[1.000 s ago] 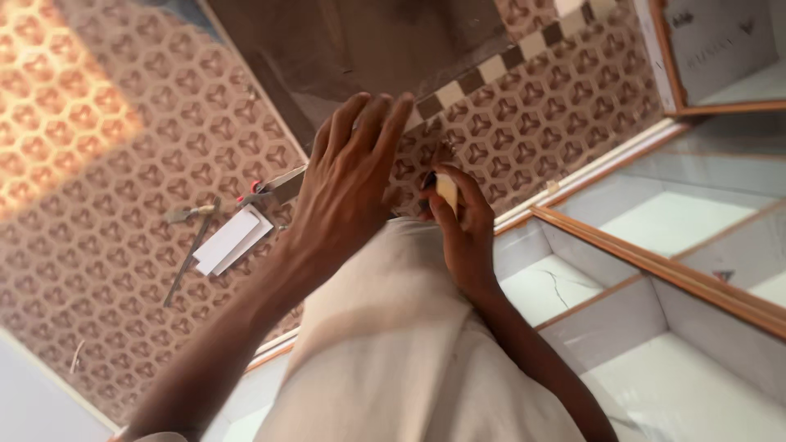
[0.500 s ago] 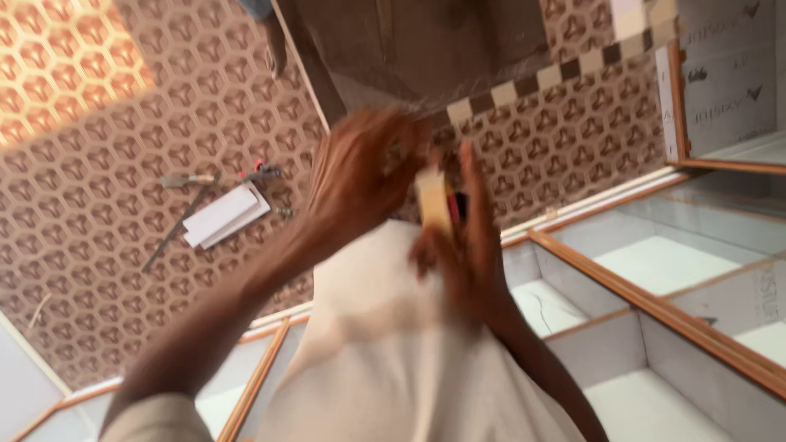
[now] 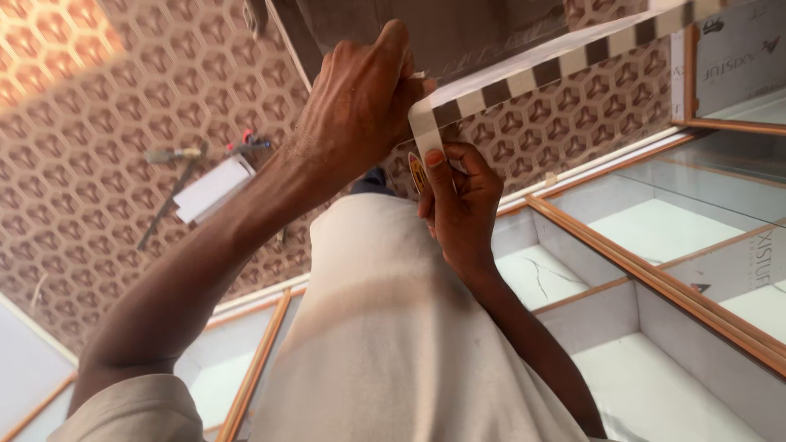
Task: The person assembles a display unit by applying adhesive to a white panel, attaching it to a frame, and securing it with tape. They then use a metal bar to press and align the panel edges.
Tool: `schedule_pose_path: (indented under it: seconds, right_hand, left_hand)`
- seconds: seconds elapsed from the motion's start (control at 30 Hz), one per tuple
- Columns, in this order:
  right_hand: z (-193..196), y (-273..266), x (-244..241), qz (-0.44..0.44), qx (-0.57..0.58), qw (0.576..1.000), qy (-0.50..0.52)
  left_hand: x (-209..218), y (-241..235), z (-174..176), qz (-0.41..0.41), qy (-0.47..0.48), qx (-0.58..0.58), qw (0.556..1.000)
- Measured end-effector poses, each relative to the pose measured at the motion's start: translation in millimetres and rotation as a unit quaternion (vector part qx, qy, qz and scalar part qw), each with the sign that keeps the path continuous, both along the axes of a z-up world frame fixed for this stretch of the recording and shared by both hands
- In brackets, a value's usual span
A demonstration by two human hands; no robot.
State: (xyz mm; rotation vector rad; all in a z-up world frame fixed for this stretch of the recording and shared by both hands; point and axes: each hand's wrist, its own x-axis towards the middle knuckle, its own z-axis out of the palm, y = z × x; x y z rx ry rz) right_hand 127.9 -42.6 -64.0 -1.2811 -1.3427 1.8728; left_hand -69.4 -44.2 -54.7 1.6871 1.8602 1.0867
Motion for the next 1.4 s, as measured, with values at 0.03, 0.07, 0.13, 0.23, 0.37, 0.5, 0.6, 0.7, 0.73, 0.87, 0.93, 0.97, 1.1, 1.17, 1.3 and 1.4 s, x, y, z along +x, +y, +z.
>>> schedule_pose_path:
  seconds: [0.03,0.07,0.13,0.23,0.37,0.5,0.6,0.7,0.73,0.87,0.93,0.97,1.1,1.17,1.3,1.4]
  right_hand:
    - [-4,1,1,0.005,-0.002,1.000,-0.006]
    - [-9,3,3,0.016,-0.007,1.000,-0.017]
    - [-20,12,3,0.038,-0.008,0.999,-0.028]
    - [-39,23,0,0.053,-0.011,0.998,0.015]
    - [-47,27,0,0.061,-0.006,0.998,0.033]
    - [-50,28,1,0.063,-0.014,0.998,0.024]
    - [-54,26,1,0.047,-0.015,0.998,0.028]
    - [-58,22,2,0.038,-0.019,0.998,0.043]
    - [-59,21,0,0.034,-0.017,0.998,0.051]
    - [-63,19,1,0.003,-0.027,0.997,0.075]
    - [-66,20,-1,0.003,-0.008,0.996,0.087]
    - [-66,19,-1,-0.003,-0.006,0.996,0.088]
    - [-69,18,0,-0.013,-0.028,0.995,0.099]
    - [-69,19,-3,-0.013,-0.036,0.993,0.110]
    - [-72,21,3,-0.005,-0.027,0.989,0.142]
    - [-69,21,1,0.006,-0.027,0.985,0.168]
  left_hand:
    - [0,1,0,-0.002,-0.017,-0.039,0.999]
    - [0,3,0,-0.004,-0.035,-0.077,0.996]
    - [-2,9,0,-0.003,-0.051,-0.129,0.990]
    - [-1,15,-4,0.002,-0.053,-0.179,0.982]
    - [0,16,-9,0.014,-0.067,-0.234,0.970]
    - [-3,16,-10,0.005,-0.155,-0.214,0.965]
    - [-7,17,-10,-0.003,-0.123,-0.194,0.973]
    - [-13,16,-19,-0.025,-0.113,-0.270,0.956]
    - [-14,14,-24,-0.016,-0.139,-0.304,0.942]
    - [-15,3,-51,0.006,-0.217,-0.285,0.934]
    - [-16,3,-55,0.004,-0.208,-0.277,0.938]
    - [-17,5,-52,-0.009,-0.187,-0.313,0.931]
    - [-11,32,-20,-0.091,0.016,-0.203,0.975]
    - [-11,31,7,-0.071,0.080,-0.322,0.941]
    - [18,-3,26,-0.118,0.155,-0.285,0.939]
    - [34,-19,12,-0.101,0.249,-0.064,0.961]
